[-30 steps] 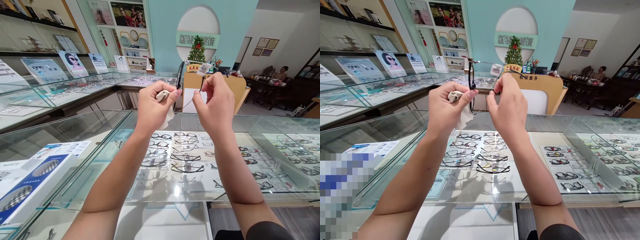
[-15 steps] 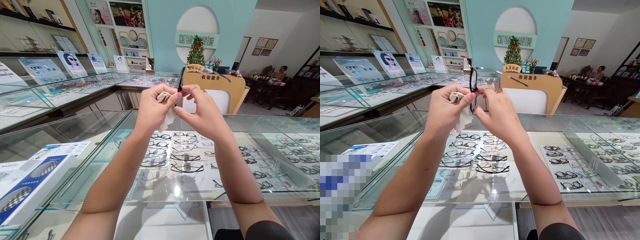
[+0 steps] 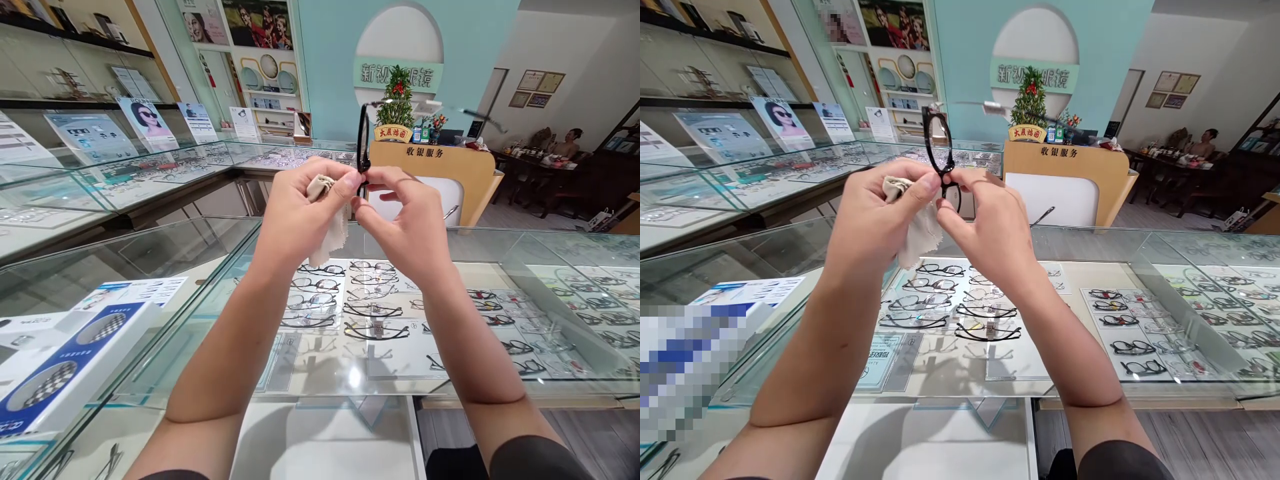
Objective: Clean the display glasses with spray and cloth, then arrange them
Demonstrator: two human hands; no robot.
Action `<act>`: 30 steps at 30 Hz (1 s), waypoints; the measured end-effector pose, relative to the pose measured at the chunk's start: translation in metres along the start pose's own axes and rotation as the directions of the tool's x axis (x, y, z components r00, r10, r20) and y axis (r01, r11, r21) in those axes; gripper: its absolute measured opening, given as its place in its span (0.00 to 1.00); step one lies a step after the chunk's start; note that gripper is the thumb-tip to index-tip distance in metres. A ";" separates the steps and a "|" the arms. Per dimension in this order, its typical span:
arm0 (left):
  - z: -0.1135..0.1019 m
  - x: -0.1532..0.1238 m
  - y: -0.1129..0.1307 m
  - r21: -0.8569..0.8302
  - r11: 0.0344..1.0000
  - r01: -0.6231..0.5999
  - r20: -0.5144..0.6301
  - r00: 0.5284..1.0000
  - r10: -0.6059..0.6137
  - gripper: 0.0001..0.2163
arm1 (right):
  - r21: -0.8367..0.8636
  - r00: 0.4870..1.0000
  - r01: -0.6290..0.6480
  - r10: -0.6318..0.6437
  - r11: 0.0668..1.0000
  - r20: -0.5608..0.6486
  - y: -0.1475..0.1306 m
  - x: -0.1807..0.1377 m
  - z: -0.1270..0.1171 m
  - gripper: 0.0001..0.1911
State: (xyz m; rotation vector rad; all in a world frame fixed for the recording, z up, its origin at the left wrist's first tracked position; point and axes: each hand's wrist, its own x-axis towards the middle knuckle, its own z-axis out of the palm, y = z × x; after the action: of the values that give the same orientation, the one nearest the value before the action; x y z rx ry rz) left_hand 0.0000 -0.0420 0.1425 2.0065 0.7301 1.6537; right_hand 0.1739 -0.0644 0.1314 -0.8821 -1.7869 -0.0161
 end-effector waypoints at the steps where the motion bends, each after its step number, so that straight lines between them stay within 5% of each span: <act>1: -0.002 -0.001 0.006 0.019 1.000 -0.011 -0.008 1.000 0.011 0.18 | -0.013 1.000 0.006 -0.006 1.000 -0.016 -0.002 -0.001 -0.002 0.14; 5: -0.017 -0.002 0.003 -0.003 1.000 0.023 -0.056 0.998 -0.023 0.13 | -0.061 0.999 0.017 -0.019 0.998 -0.039 -0.002 -0.002 -0.012 0.14; 9: -0.045 -0.004 -0.051 0.129 0.978 0.163 -0.200 0.970 -0.135 0.11 | -0.076 0.998 -0.010 0.005 0.997 -0.068 0.005 -0.001 -0.015 0.14; 13: -0.076 -0.022 -0.116 0.388 0.819 0.423 -0.458 0.859 -0.228 0.10 | -0.092 0.995 -0.033 0.024 0.995 -0.093 0.016 -0.010 -0.010 0.14; 16: -0.092 -0.040 -0.154 0.430 0.670 0.606 -0.537 0.768 -0.349 0.12 | -0.131 0.993 -0.060 0.046 0.990 -0.111 0.031 -0.028 -0.007 0.14; 21: -0.100 -0.052 -0.195 0.447 0.612 0.653 -0.437 0.756 -0.487 0.22 | -0.165 0.983 -0.111 0.084 0.980 -0.161 0.061 -0.057 0.002 0.14; 26: -0.098 -0.052 -0.203 0.618 0.468 0.632 -0.311 0.743 -0.592 0.36 | -0.120 0.965 -0.165 0.135 0.979 -0.223 0.088 -0.072 0.014 0.15; 30: -0.089 -0.055 -0.203 0.778 0.366 0.510 -0.189 0.747 -0.637 0.25 | 0.003 0.948 -0.229 0.223 0.974 -0.228 0.102 -0.080 0.018 0.17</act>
State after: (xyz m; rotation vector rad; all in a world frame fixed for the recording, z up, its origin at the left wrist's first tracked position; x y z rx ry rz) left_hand -0.1201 0.0777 -0.0099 1.9211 2.1397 0.7360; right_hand 0.2274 -0.0273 0.0184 -1.0547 -1.4682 0.0098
